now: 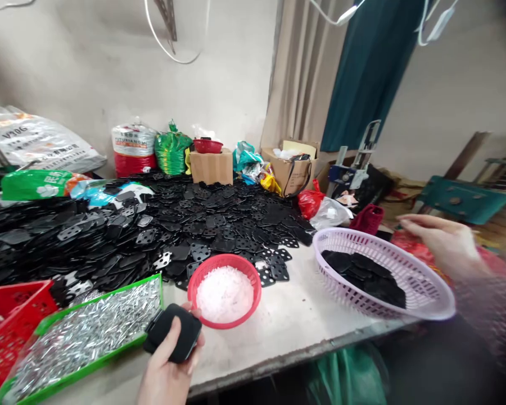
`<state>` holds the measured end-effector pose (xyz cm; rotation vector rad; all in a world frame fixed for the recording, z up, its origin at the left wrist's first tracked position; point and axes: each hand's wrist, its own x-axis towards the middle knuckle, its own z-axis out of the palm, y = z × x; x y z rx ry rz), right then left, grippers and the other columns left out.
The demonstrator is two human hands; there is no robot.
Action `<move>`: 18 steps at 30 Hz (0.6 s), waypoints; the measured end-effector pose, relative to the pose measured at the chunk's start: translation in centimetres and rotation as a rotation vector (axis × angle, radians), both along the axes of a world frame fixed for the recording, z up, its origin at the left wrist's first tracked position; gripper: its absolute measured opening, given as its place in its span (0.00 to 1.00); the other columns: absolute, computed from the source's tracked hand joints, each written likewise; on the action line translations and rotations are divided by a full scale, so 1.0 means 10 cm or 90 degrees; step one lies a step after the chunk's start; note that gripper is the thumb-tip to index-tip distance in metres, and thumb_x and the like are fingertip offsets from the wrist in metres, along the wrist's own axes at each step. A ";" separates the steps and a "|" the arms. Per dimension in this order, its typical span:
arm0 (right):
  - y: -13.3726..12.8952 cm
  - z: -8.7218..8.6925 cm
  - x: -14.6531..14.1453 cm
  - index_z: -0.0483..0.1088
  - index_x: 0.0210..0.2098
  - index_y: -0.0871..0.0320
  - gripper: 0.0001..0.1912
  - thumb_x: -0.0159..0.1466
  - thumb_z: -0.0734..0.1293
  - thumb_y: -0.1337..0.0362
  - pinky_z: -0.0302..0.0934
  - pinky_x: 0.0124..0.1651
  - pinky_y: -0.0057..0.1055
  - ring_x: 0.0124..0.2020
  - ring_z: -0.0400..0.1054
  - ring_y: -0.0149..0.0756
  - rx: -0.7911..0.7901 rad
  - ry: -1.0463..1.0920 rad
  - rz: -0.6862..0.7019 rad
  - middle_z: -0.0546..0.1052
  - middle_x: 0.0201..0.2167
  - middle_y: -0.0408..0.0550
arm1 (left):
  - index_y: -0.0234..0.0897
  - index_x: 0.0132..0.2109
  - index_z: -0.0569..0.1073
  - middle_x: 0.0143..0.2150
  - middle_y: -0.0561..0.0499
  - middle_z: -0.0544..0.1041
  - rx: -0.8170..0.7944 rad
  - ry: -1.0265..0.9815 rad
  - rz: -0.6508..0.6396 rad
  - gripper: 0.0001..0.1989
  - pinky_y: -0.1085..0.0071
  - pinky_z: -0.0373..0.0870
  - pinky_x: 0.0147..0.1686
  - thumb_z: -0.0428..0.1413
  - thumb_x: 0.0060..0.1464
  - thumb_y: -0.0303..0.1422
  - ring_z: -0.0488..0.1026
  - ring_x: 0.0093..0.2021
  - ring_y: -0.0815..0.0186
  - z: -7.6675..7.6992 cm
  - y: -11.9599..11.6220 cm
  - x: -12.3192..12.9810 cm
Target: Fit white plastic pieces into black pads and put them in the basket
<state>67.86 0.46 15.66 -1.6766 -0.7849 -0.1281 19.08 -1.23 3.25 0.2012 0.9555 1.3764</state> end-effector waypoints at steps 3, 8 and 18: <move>0.27 0.03 -0.74 0.81 0.37 0.67 0.11 0.55 0.72 0.69 0.61 0.36 0.35 0.26 0.71 0.26 -0.085 0.062 0.256 0.81 0.33 0.60 | 0.40 0.46 0.75 0.38 0.49 0.79 0.060 0.025 -0.046 0.18 0.72 0.73 0.24 0.65 0.47 0.33 0.77 0.32 0.61 -0.06 -0.03 -0.01; 0.84 -0.29 -2.16 0.79 0.44 0.61 0.14 0.58 0.68 0.69 0.62 0.32 0.28 0.29 0.70 0.32 -0.259 -0.143 0.666 0.81 0.33 0.47 | 0.39 0.49 0.74 0.42 0.46 0.79 0.117 0.033 -0.067 0.20 0.69 0.72 0.26 0.65 0.48 0.36 0.78 0.39 0.57 -0.09 -0.05 -0.12; 2.24 -0.79 -4.11 0.75 0.36 0.59 0.06 0.64 0.68 0.63 0.67 0.43 0.33 0.38 0.72 0.35 -0.539 -0.435 0.806 0.78 0.37 0.45 | 0.35 0.46 0.75 0.36 0.43 0.79 0.089 0.058 0.013 0.26 0.73 0.63 0.15 0.69 0.39 0.41 0.78 0.31 0.54 -0.26 0.05 -0.45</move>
